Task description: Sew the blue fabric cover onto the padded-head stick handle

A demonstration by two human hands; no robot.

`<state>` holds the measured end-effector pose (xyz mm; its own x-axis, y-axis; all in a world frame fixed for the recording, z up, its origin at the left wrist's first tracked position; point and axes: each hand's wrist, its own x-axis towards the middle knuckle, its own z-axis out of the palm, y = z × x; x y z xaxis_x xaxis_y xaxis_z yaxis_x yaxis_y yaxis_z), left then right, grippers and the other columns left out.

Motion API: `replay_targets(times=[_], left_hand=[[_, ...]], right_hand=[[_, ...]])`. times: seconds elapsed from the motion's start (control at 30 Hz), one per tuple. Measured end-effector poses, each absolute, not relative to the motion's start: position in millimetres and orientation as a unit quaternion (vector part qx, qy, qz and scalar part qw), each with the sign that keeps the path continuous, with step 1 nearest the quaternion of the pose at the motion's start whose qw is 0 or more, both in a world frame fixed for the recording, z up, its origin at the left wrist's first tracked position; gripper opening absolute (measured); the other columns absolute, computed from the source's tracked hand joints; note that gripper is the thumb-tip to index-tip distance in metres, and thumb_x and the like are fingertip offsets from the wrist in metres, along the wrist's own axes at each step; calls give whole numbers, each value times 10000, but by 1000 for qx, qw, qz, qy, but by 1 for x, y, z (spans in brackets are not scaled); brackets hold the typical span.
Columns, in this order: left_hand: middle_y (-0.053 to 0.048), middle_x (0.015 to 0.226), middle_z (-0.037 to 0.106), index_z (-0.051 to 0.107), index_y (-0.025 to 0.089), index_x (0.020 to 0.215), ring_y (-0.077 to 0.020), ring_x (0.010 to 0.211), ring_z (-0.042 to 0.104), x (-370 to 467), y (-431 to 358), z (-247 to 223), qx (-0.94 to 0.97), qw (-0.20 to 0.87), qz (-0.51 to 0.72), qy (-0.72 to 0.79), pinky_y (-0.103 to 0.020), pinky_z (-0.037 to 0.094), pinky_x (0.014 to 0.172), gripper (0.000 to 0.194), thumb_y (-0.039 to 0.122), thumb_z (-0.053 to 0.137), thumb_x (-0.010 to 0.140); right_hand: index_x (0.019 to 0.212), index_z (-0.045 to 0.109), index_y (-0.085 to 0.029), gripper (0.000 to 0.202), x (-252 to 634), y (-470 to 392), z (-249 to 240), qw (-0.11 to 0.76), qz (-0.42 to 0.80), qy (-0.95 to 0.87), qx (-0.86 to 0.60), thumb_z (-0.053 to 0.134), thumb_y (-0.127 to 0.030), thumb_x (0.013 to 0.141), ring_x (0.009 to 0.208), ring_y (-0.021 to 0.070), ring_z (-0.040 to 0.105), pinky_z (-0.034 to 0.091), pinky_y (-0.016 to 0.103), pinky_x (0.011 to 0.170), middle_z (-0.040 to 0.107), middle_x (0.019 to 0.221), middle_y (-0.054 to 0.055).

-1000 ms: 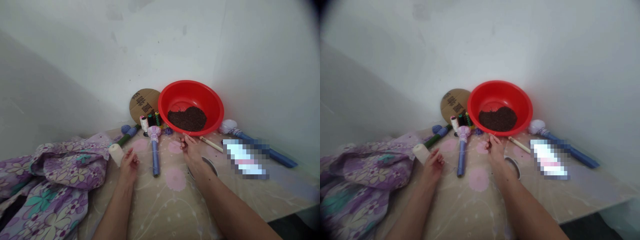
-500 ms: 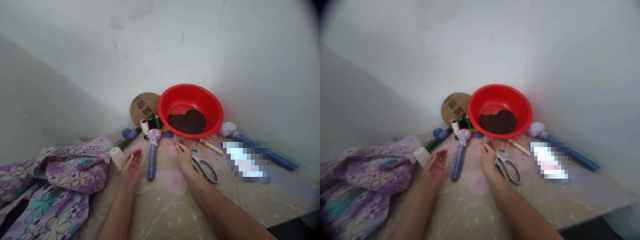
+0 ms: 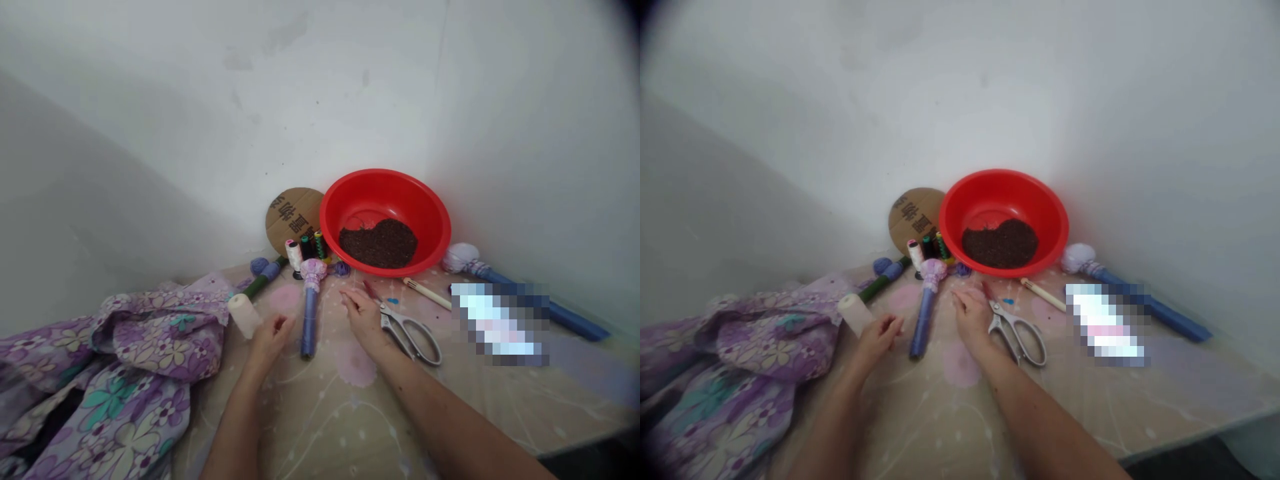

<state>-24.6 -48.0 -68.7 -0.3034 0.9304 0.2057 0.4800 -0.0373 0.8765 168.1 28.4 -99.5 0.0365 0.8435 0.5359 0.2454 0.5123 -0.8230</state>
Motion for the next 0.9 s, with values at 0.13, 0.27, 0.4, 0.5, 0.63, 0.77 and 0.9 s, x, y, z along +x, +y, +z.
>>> replay_targets(times=[0.13, 0.27, 0.4, 0.5, 0.63, 0.77, 0.9], left_hand=[[35, 441, 495, 560, 162, 520, -94, 411, 390, -27, -52, -75, 593, 299, 361, 655, -194, 235, 403, 185, 330, 636, 542], [51, 431, 442, 508, 158, 460, -74, 421, 354, -23, -55, -67, 609, 340, 349, 626, -185, 238, 419, 178, 259, 630, 542], [51, 450, 436, 525, 154, 528, -64, 412, 350, -18, -58, -58, 564, 401, 420, 587, -182, 255, 415, 156, 271, 615, 577], [37, 486, 473, 545, 149, 578, -63, 421, 386, -17, -59, -57, 526, 436, 465, 563, -179, 283, 418, 155, 285, 616, 589], [1, 588, 553, 546, 145, 586, -73, 476, 463, -15, -59, -59, 465, 490, 513, 529, -183, 335, 449, 137, 264, 614, 595], [-29, 658, 583, 531, 142, 566, -121, 578, 535, -11, -60, -60, 442, 546, 536, 468, -228, 401, 514, 126, 243, 582, 621], [-32, 667, 579, 524, 141, 559, -147, 645, 551, -9, -59, -62, 442, 562, 543, 440, -267, 437, 565, 127, 222, 556, 652]], right_hand=[[857, 651, -217, 239, 159, 25, -108, 522, 351, -683, -371, 452, -280, 740, 544, 145, 494, 374, 254, 549, 581, 588, 8], [772, 658, -208, 225, 153, 22, -113, 478, 357, -713, -369, 442, -257, 734, 504, 122, 468, 344, 221, 499, 554, 531, -8], [694, 649, -194, 205, 150, 24, -117, 462, 346, -731, -365, 449, -230, 715, 518, 118, 471, 341, 210, 497, 562, 534, -5], [729, 651, -194, 205, 148, 26, -121, 464, 355, -726, -363, 448, -213, 705, 560, 136, 501, 373, 231, 533, 596, 582, 7], [777, 651, -194, 209, 145, 26, -122, 481, 373, -706, -362, 470, -202, 674, 661, 161, 536, 404, 266, 616, 635, 717, 31], [854, 641, -177, 268, 144, 25, -121, 485, 371, -689, -390, 485, -189, 637, 577, 142, 510, 399, 253, 562, 621, 671, 28], [982, 603, -146, 402, 142, 27, -122, 457, 372, -694, -413, 494, -162, 596, 507, 122, 466, 368, 234, 500, 603, 627, 26]])
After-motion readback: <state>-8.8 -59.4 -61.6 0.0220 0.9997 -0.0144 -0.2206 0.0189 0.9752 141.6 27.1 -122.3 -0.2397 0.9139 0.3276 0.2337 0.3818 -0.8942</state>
